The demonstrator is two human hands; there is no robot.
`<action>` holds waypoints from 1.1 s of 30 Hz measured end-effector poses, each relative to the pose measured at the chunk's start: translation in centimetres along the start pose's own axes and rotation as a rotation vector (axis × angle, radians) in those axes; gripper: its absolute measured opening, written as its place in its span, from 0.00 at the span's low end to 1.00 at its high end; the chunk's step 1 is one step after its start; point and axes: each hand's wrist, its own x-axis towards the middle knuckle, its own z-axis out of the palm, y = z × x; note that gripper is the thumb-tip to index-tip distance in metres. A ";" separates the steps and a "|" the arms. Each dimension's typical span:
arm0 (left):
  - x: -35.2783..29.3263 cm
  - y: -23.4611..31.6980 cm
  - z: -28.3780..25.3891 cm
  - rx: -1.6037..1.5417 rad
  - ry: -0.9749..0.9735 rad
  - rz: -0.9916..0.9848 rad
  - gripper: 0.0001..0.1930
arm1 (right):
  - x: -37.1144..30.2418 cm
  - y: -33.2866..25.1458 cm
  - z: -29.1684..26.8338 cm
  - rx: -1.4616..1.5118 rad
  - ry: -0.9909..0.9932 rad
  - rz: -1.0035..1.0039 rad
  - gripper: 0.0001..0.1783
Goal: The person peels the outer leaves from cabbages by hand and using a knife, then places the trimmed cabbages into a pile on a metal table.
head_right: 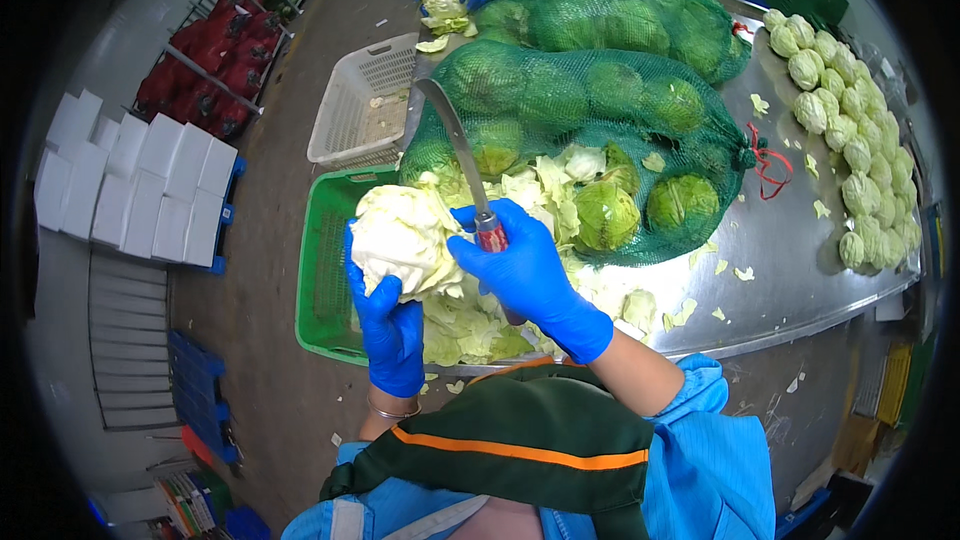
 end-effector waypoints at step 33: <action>1.5 -1.2 -0.6 -0.354 0.092 -0.359 0.27 | -3.0 2.2 -0.8 -0.069 -0.105 -0.296 0.14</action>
